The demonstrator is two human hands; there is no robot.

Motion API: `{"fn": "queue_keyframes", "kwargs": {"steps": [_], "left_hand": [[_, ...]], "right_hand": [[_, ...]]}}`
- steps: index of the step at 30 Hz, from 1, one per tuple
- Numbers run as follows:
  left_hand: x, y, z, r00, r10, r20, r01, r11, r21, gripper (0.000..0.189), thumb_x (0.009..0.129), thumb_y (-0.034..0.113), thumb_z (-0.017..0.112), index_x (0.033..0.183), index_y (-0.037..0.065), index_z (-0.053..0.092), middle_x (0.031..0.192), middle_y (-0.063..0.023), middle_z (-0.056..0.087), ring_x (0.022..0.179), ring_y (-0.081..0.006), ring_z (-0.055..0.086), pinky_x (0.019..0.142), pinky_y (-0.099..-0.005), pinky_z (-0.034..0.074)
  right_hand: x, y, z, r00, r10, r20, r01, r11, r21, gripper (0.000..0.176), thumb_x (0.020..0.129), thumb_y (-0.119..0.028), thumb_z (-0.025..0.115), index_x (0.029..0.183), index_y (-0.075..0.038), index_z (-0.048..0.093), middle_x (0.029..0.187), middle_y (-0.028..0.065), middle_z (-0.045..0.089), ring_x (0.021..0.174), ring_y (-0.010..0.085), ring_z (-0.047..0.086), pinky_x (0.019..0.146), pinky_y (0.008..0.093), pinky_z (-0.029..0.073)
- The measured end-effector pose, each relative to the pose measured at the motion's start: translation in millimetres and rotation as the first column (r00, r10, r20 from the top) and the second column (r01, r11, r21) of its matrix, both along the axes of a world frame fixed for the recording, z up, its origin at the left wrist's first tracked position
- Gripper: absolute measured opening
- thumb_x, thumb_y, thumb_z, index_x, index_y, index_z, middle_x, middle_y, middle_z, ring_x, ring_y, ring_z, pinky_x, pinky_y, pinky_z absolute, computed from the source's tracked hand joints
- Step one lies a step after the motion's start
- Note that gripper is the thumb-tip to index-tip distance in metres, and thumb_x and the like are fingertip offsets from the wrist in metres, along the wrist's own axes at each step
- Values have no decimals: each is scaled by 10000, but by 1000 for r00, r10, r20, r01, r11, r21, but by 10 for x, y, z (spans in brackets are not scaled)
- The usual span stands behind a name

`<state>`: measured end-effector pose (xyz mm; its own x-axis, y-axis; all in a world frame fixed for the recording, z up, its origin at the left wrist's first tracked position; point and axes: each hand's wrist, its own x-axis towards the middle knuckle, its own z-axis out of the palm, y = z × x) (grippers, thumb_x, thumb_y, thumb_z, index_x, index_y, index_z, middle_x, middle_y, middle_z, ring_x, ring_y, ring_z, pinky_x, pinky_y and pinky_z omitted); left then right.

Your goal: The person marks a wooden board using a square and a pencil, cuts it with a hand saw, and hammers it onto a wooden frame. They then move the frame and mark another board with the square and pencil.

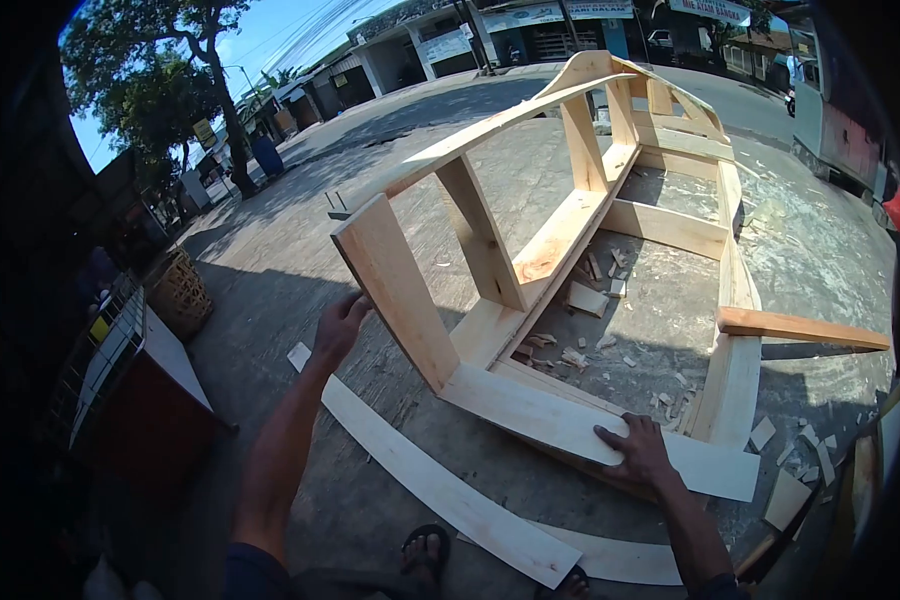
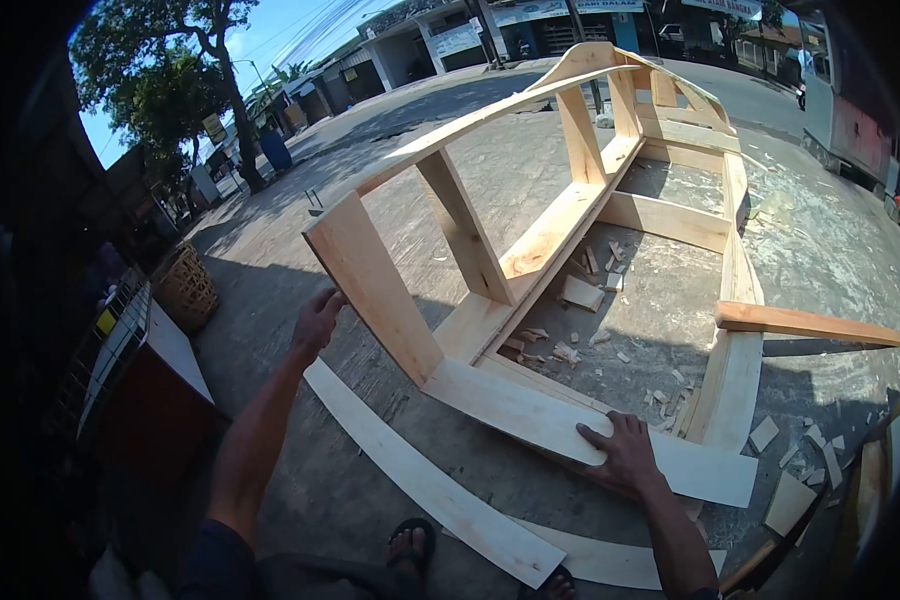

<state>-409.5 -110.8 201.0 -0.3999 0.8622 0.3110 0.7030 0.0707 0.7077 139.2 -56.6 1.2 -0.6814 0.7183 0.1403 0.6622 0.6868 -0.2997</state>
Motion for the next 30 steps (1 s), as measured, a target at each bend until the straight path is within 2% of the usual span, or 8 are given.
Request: {"fn": "queue_keyframes", "kwargs": {"steps": [1, 2, 8, 11, 18, 21, 25, 30], "left_hand": [[173, 1, 282, 950, 2, 311, -38, 993, 110, 554, 1022, 491, 487, 1187, -13, 649, 1103, -164, 719, 495, -132, 561, 444, -275, 445], [365, 99, 464, 902, -62, 427, -81, 948, 309, 612, 1032, 562, 422, 1112, 1, 654, 1059, -140, 713, 373, -54, 311, 336, -253, 243], [486, 422, 868, 857, -255, 448, -23, 849, 528, 680, 1007, 595, 473, 1281, -10, 620, 1064, -106, 707, 479, -69, 471, 432, -241, 361], [649, 623, 815, 987, 33, 160, -128, 764, 632, 478, 1022, 454, 562, 1207, 40, 713, 950, -61, 721, 863, -100, 629, 776, -254, 482], [666, 623, 753, 990, 77, 118, -139, 688, 712, 345, 1027, 344, 591, 1153, 60, 740, 702, -15, 673, 690, -24, 555, 612, -240, 434], [664, 732, 717, 987, 93, 133, -161, 667, 728, 307, 1013, 312, 619, 1155, 68, 740, 593, 0, 610, 600, -10, 494, 544, -245, 397], [731, 865, 737, 984, 40, 173, -160, 624, 765, 315, 996, 321, 640, 1113, 50, 749, 556, -14, 580, 577, -15, 494, 527, -253, 395], [731, 879, 762, 982, 68, 174, -180, 586, 790, 336, 985, 330, 649, 1058, 19, 754, 541, -37, 587, 551, -28, 529, 508, -268, 405]], "right_hand": [[12, -4, 29, 1000, 5, 3, -5, 1000, 13, 708, 702, -541, 778, 1368, -363, 616, 1334, 191, 487, 1242, 382, 443, 1085, 500, 342], [23, -20, 39, 1000, -10, 5, 10, 1000, 20, 708, 702, -541, 778, 1368, -363, 616, 1334, 191, 487, 1242, 382, 443, 1085, 500, 342], [-13, -90, 110, 999, -28, -21, 28, 1000, 6, 662, 776, -622, 701, 1379, -368, 603, 1392, 201, 462, 1307, 391, 421, 1133, 501, 299], [-19, -92, 59, 999, -31, 12, 30, 999, 41, 662, 789, -640, 682, 1385, -363, 599, 1401, 207, 459, 1318, 395, 416, 1142, 499, 292], [-24, 16, 136, 956, 6, 293, -7, 1000, 3, 778, 839, -626, 642, 1531, -385, 380, 1505, 233, 351, 1385, 424, 364, 1171, 527, 261], [-70, 49, 330, 876, 106, 471, -19, 983, -184, 848, 874, -610, 625, 1582, -413, 202, 1555, 250, 271, 1433, 452, 309, 1168, 564, 253], [-142, 46, 414, 840, 115, 529, 36, 963, -266, 837, 878, -566, 650, 1577, -424, 210, 1562, 247, 268, 1431, 451, 315, 1166, 570, 249], [-183, -173, 4, 917, -136, 376, 130, 991, 42, 830, 856, -564, 674, 1564, -421, 264, 1540, 238, 318, 1420, 434, 334, 1149, 605, 225]]}}
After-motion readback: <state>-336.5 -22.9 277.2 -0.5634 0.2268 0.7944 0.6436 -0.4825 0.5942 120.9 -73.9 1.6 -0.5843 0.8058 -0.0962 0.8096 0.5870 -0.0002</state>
